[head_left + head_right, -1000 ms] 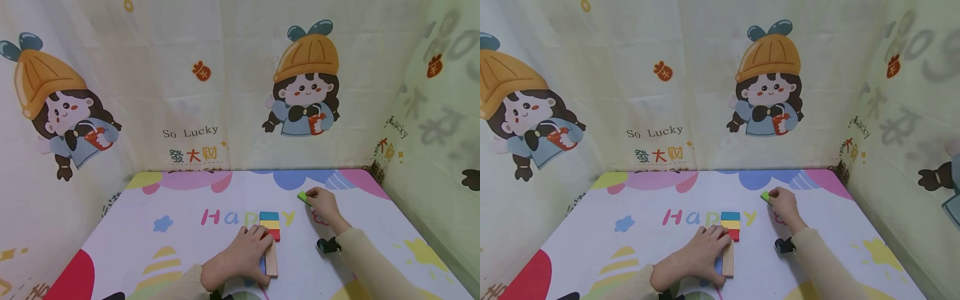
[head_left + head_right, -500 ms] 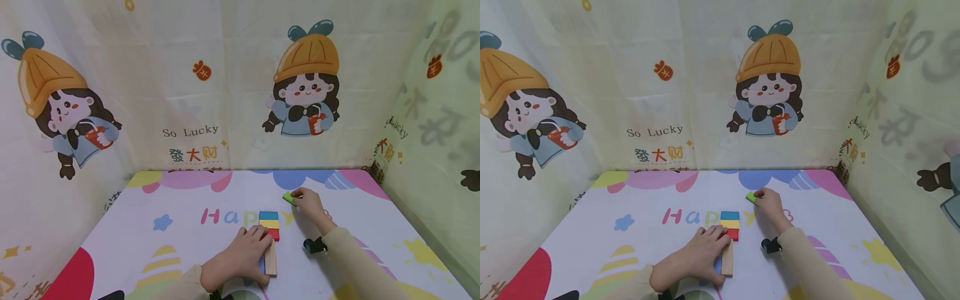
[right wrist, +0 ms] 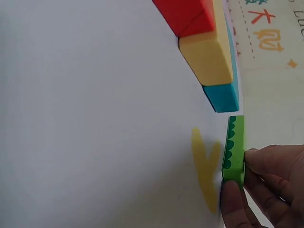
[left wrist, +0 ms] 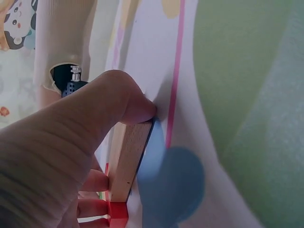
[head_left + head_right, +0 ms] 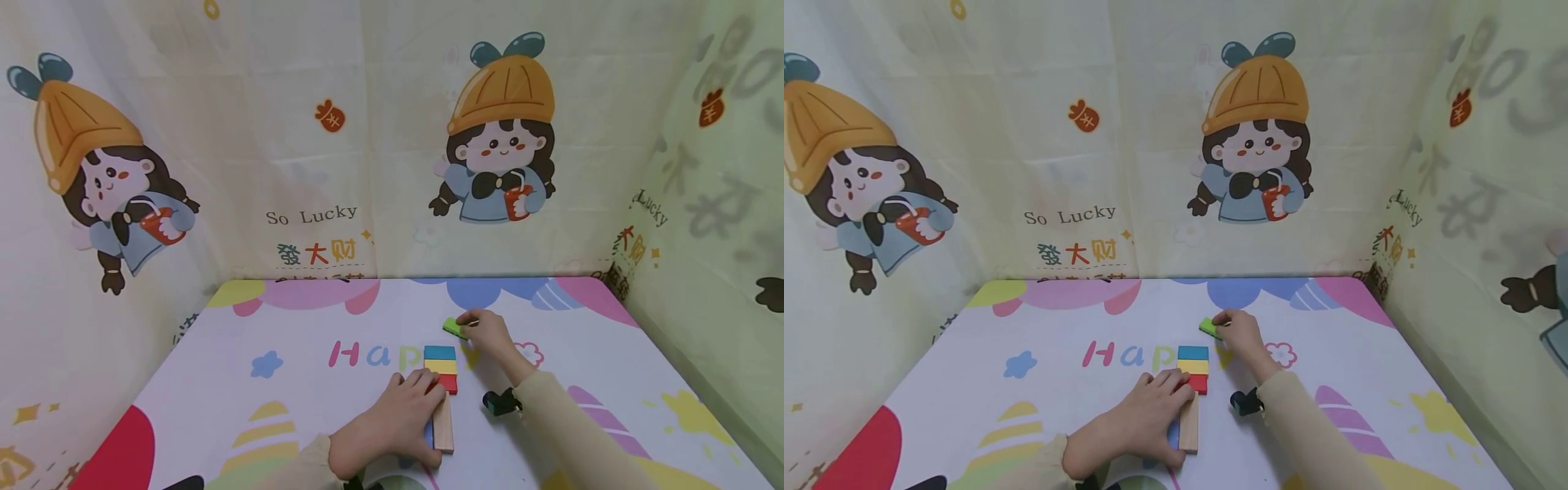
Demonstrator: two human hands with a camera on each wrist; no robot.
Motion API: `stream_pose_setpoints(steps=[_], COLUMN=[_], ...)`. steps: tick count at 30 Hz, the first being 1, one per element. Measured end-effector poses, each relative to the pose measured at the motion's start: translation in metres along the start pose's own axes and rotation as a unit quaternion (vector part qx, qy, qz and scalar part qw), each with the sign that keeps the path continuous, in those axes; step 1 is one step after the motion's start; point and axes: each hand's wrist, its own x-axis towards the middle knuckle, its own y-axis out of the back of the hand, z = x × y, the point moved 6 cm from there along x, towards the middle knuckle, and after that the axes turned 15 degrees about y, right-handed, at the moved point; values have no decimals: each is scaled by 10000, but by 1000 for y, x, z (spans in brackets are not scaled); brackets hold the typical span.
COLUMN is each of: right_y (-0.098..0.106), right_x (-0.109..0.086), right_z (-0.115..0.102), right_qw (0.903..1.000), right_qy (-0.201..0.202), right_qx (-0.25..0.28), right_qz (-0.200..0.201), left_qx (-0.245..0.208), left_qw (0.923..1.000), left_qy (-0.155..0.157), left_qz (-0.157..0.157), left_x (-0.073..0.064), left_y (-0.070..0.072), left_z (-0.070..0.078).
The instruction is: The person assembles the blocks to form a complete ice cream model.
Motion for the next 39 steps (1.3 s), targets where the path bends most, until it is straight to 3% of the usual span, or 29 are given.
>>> stream_pose_setpoints(steps=[15,32,39], right_y=[-19,-25,-26], right_x=[2,-5,-8], right_z=[-18,-26,-27], right_qw=[9993,9931,9920], right_qy=[136,786,925], right_qx=[-45,-62,-133], right_qz=[-336,-865,-844], left_qx=[-6,-139,-187], left_qw=[10000,9998,9997], left_qy=[65,116,115], left_qz=[50,-103,-139], left_x=[-1,-3,-4], left_y=[-1,0,0], left_z=[-2,1,1])
